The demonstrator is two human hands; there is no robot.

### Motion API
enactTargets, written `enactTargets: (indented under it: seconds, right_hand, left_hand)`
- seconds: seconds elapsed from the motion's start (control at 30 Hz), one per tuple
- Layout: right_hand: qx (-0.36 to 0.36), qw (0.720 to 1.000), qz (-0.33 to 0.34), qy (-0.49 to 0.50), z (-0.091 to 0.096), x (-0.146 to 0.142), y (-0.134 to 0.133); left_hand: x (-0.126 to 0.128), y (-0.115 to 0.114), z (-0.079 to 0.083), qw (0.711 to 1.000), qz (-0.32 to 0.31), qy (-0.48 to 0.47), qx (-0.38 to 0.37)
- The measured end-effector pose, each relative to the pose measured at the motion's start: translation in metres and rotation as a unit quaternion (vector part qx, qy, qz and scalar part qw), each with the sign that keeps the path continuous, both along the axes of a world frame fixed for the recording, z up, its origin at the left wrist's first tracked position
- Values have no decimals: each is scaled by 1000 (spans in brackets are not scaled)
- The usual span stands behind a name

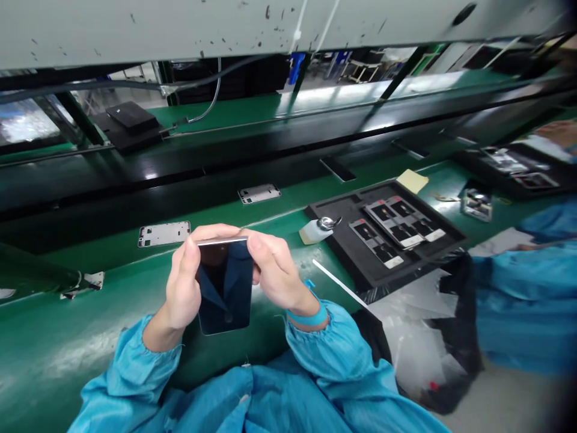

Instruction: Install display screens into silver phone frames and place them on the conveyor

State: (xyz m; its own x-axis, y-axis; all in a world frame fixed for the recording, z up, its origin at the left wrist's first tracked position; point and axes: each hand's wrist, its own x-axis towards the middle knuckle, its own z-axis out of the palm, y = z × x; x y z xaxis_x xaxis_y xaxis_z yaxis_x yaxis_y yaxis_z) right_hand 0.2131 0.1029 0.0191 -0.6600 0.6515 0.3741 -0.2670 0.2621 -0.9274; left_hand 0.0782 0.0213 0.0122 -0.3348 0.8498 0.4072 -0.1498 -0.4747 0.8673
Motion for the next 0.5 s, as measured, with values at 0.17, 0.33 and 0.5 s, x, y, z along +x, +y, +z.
enactTargets:
  seconds: [0.17,0.33,0.5]
  right_hand:
    - [23,999,-1,35,3,-1,4]
    - [-22,999,-20,36,-13,-11,13]
    - [-61,992,87,-64,-49,1,2]
  left_hand:
    - [1,-2,-3,993,65,103,-1]
    - [-1,11,-7,987,108,121,3]
    - [-18,21,6,986,90,-135,-46]
